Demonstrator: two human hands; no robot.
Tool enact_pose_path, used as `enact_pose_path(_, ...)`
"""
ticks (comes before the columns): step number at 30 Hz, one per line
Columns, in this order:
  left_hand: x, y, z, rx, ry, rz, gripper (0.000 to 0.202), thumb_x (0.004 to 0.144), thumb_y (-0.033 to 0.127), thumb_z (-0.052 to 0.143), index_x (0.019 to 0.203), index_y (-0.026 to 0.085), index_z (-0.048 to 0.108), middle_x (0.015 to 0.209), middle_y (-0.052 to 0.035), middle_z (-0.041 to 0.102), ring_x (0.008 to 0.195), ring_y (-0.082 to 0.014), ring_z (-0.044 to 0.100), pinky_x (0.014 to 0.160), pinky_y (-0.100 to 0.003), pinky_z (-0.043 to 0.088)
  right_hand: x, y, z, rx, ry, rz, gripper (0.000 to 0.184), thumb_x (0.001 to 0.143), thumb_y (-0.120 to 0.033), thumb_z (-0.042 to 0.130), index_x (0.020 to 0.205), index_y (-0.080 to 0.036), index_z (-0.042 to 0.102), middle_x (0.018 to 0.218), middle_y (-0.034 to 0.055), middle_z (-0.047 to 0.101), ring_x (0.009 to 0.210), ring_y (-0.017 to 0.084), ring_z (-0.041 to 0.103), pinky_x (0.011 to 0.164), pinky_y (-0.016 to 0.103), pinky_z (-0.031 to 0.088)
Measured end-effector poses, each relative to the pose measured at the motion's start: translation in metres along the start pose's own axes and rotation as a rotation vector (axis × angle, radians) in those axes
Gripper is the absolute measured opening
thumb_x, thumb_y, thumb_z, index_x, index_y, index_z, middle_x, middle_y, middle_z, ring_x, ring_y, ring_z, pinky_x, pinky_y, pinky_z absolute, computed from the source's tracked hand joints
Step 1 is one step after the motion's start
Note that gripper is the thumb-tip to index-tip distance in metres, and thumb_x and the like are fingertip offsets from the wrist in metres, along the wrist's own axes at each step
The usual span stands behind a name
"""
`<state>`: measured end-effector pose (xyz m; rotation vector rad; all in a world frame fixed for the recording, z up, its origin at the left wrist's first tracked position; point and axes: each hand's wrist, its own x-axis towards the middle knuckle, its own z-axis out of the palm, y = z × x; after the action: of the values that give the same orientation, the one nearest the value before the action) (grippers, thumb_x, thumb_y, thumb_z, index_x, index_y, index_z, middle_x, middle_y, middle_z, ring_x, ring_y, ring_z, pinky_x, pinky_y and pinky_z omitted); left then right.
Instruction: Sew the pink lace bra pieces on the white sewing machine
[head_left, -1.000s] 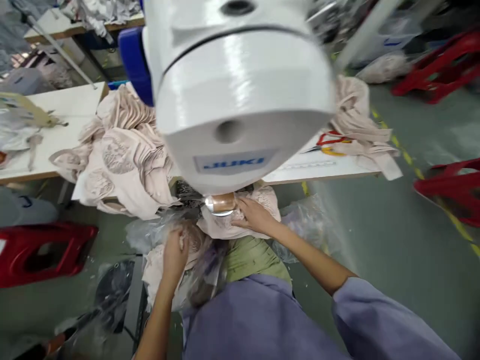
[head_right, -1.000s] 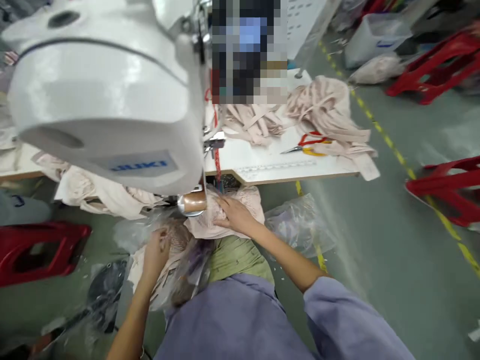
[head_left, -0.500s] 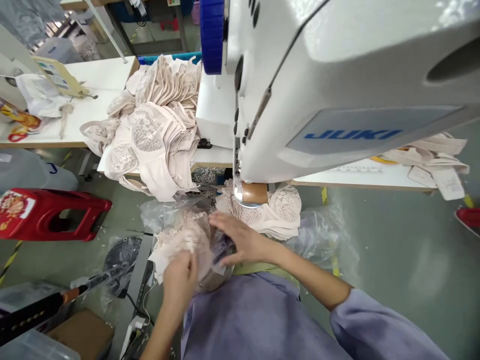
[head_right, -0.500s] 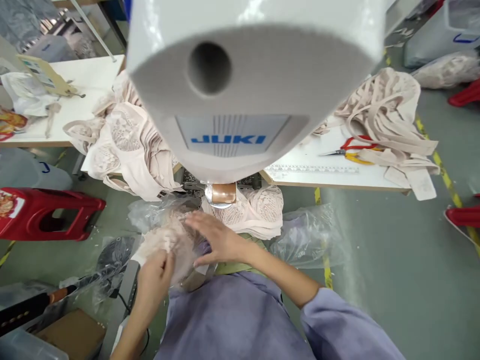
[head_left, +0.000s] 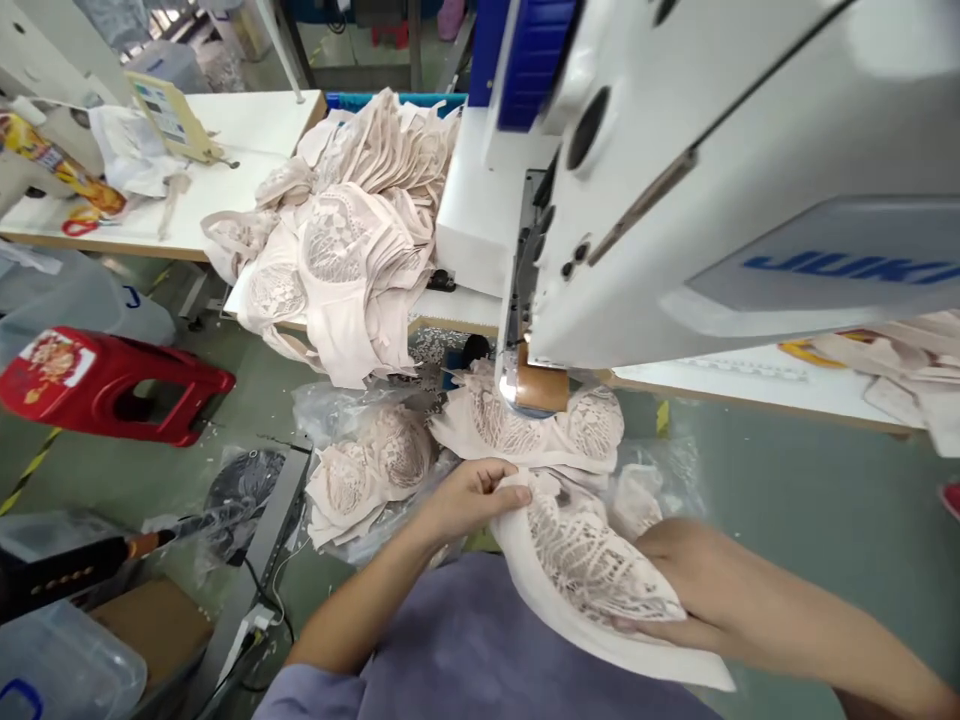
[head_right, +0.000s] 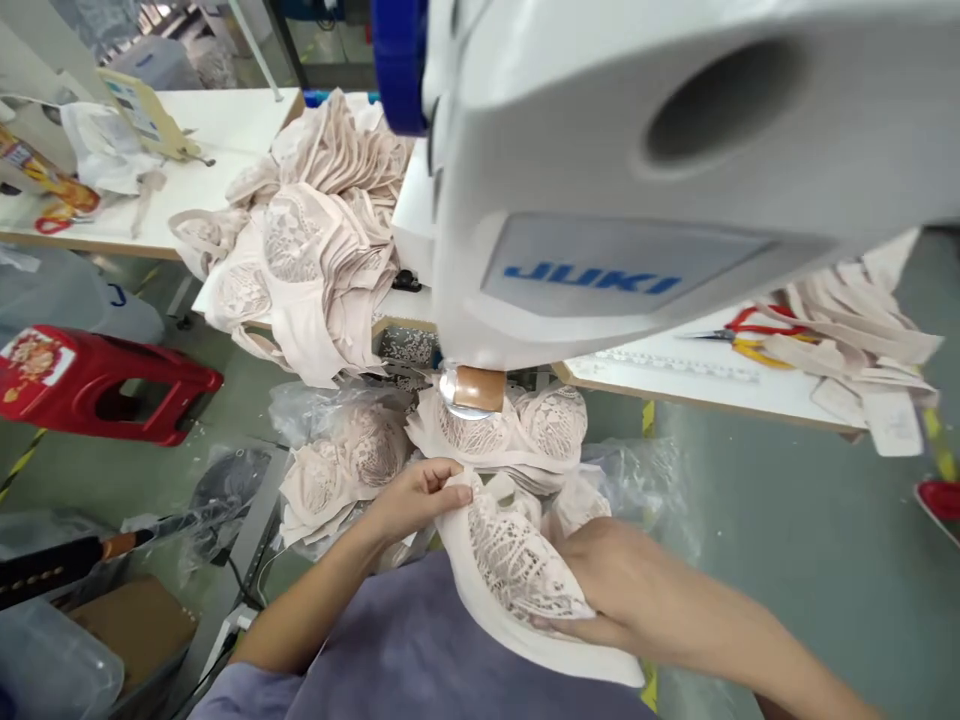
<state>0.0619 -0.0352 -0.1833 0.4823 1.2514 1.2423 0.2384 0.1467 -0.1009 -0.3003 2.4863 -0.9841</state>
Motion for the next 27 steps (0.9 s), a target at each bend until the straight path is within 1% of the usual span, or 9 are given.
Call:
enact_pose_path(3, 0.007, 0.02, 0.014, 0.117, -0.05, 0.047, 0.026, 0.082, 0.038, 0.067, 0.077, 0.014, 0.062, 0.068, 0.0021, 0.053, 0.062, -0.0086, 0.044, 0.057, -0.021, 0.033, -0.005, 0.013, -0.005, 0.143, -0.04, 0.175, 0.035, 0.095, -0.055, 0.053, 0.093, -0.023, 0.067, 0.084, 0.0052, 0.069, 0.073, 0.02, 0.064, 0.066, 0.03, 0.044)
enact_pose_path(6, 0.011, 0.037, 0.029, 0.402, -0.045, 0.204, 0.027, 0.09, 0.03, 0.056, 0.067, 0.015, 0.053, 0.064, 0.0036, 0.046, 0.062, -0.0085, 0.04, 0.059, -0.023, 0.028, 0.004, 0.028, -0.007, 0.197, 0.299, 0.303, 0.082, 0.073, -0.071, 0.069, 0.137, -0.022, 0.053, 0.132, 0.016, 0.06, 0.118, 0.033, 0.058, 0.093, 0.039, 0.047)
enact_pose_path(8, 0.012, 0.047, 0.036, 0.617, -0.053, 0.32, 0.034, 0.095, 0.03, 0.049, 0.064, 0.017, 0.046, 0.06, 0.0041, 0.043, 0.059, -0.0081, 0.038, 0.057, -0.024, 0.026, 0.017, 0.036, -0.009, 0.247, 0.465, 0.231, 0.1, 0.068, -0.072, 0.073, 0.147, -0.019, 0.042, 0.144, 0.0185, 0.05, 0.129, 0.035, 0.049, 0.102, 0.042, 0.042)
enact_pose_path(11, 0.012, 0.065, 0.036, 0.811, -0.054, 0.432, 0.035, 0.097, 0.03, 0.043, 0.065, 0.017, 0.049, 0.058, 0.0032, 0.048, 0.055, -0.0079, 0.043, 0.056, -0.024, 0.027, 0.037, 0.041, -0.012, 0.453, 0.485, 0.039, 0.062, 0.079, -0.065, 0.067, 0.118, -0.017, 0.067, 0.105, 0.0093, 0.069, 0.096, 0.023, 0.063, 0.082, 0.031, 0.047)
enact_pose_path(14, 0.013, 0.092, 0.026, 0.932, 0.128, 0.446, 0.04, 0.094, 0.036, 0.049, 0.059, 0.017, 0.049, 0.051, 0.004, 0.044, 0.048, -0.0073, 0.041, 0.05, -0.023, 0.026, 0.052, 0.04, -0.019, 0.626, 0.691, 0.098, 0.043, 0.087, -0.057, 0.062, 0.082, -0.015, 0.068, 0.068, -0.0003, 0.06, 0.063, 0.012, 0.052, 0.059, 0.023, 0.038)
enact_pose_path(16, 0.015, 0.111, 0.015, 0.953, 0.262, 0.367, 0.041, 0.089, 0.043, 0.056, 0.057, 0.018, 0.052, 0.048, 0.0043, 0.044, 0.046, -0.0079, 0.04, 0.047, -0.022, 0.026, 0.059, 0.039, -0.027, 0.644, 0.84, 0.148, 0.04, 0.088, -0.053, 0.063, 0.076, -0.015, 0.066, 0.065, -0.0012, 0.058, 0.06, 0.011, 0.049, 0.057, 0.022, 0.035)
enact_pose_path(19, 0.022, 0.131, -0.001, 0.91, 0.385, 0.223, 0.038, 0.085, 0.05, 0.059, 0.064, 0.019, 0.064, 0.054, 0.002, 0.055, 0.052, -0.012, 0.049, 0.05, -0.022, 0.034, 0.07, 0.042, -0.043, 0.61, 0.909, 0.19, 0.035, 0.087, -0.048, 0.066, 0.076, -0.015, 0.067, 0.069, -0.0008, 0.061, 0.065, 0.011, 0.053, 0.06, 0.022, 0.035)
enact_pose_path(24, 0.035, 0.137, -0.02, 1.013, 0.531, 0.256, 0.042, 0.08, 0.047, 0.061, 0.047, 0.021, 0.055, 0.057, -0.0034, 0.063, 0.061, -0.0214, 0.061, 0.05, -0.026, 0.041, 0.083, 0.055, -0.062, 0.617, 0.893, 0.181, 0.036, 0.085, -0.051, 0.065, 0.078, -0.016, 0.069, 0.072, -0.0007, 0.064, 0.069, 0.014, 0.055, 0.062, 0.023, 0.038)
enact_pose_path(27, 0.037, 0.137, -0.026, 1.062, 0.547, 0.269, 0.035, 0.079, 0.038, 0.061, 0.049, 0.021, 0.057, 0.057, -0.0021, 0.063, 0.063, -0.0222, 0.062, 0.056, -0.028, 0.045, 0.086, 0.058, -0.069, 0.613, 0.881, 0.181, 0.037, 0.082, -0.053, 0.068, 0.077, -0.016, 0.069, 0.074, -0.0001, 0.066, 0.073, 0.016, 0.058, 0.066, 0.024, 0.042)
